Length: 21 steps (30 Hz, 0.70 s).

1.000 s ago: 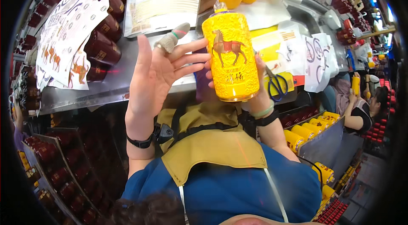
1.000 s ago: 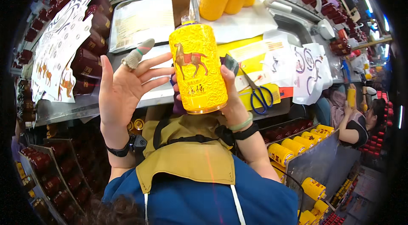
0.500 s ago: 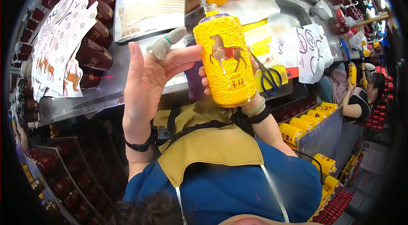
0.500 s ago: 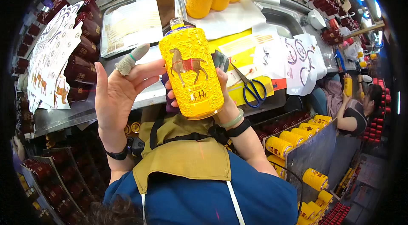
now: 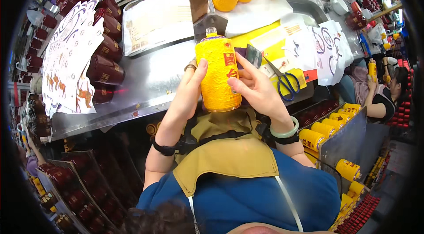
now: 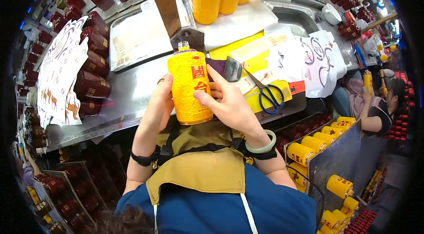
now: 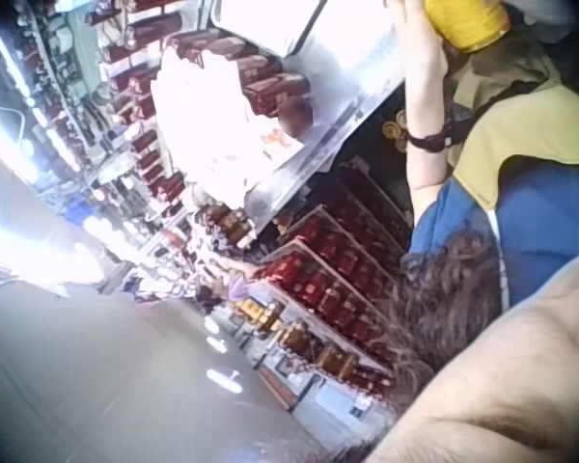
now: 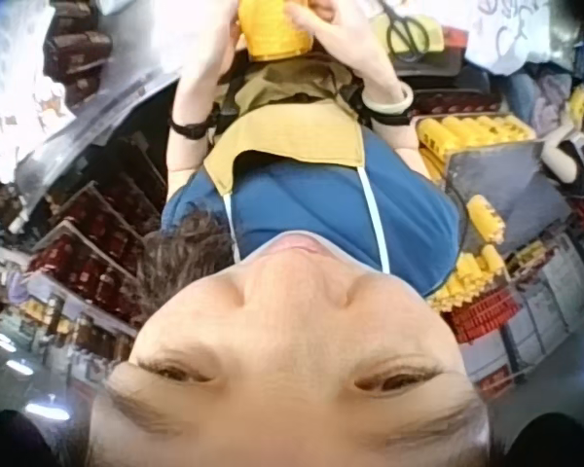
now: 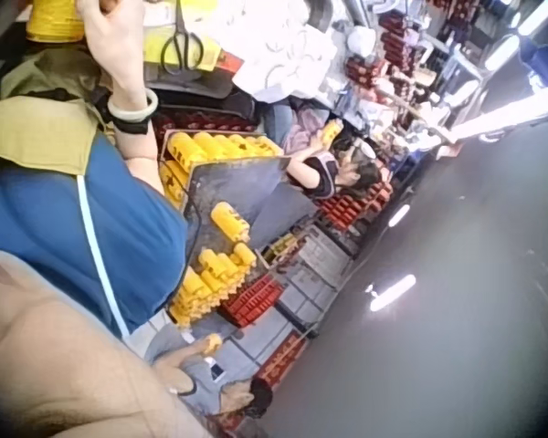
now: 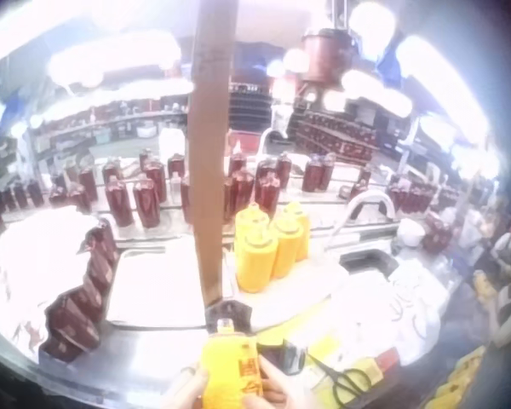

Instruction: Applying decorative labels and seals to yellow and red bottles in a factory setting.

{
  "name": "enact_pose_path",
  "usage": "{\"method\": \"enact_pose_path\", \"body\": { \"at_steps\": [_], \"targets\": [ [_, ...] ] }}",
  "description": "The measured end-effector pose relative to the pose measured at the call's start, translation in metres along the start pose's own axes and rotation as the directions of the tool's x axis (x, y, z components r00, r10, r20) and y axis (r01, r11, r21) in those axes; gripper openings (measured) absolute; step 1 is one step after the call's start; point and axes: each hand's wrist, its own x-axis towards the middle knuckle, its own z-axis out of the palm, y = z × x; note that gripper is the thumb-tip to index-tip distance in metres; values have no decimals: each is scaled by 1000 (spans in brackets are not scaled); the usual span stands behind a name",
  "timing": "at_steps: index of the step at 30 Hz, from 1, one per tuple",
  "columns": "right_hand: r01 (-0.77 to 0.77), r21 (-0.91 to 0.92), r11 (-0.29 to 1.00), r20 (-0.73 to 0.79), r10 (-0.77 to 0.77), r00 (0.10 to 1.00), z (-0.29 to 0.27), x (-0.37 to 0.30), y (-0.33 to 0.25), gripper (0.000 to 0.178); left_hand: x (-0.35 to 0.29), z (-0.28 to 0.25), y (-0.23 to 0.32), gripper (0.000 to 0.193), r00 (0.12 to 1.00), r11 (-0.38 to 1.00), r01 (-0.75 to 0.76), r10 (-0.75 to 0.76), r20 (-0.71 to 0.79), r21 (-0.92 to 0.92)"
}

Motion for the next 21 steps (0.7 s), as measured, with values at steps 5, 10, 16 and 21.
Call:
{"method": "enact_pose_path", "body": {
  "at_steps": [5,10,16,21],
  "targets": [
    [80,-246,966,-139,-116,983,1,6,-4,71,25,6,-15,54,999,997,-6,4,-40,-73],
    [80,-536,841,-212,-226,951,-11,23,-4,74,45,6,-16,47,993,995,89,-92,-77,-36],
    [128,-698,704,-175,-342,923,-13,20,-1,70,55,-21,-27,40,994,965,-61,83,-74,256],
    [322,-524,788,-185,-475,860,-32,7,23,58,53,-21,-30,43,989,958,-74,106,-103,278]
  ]
}}
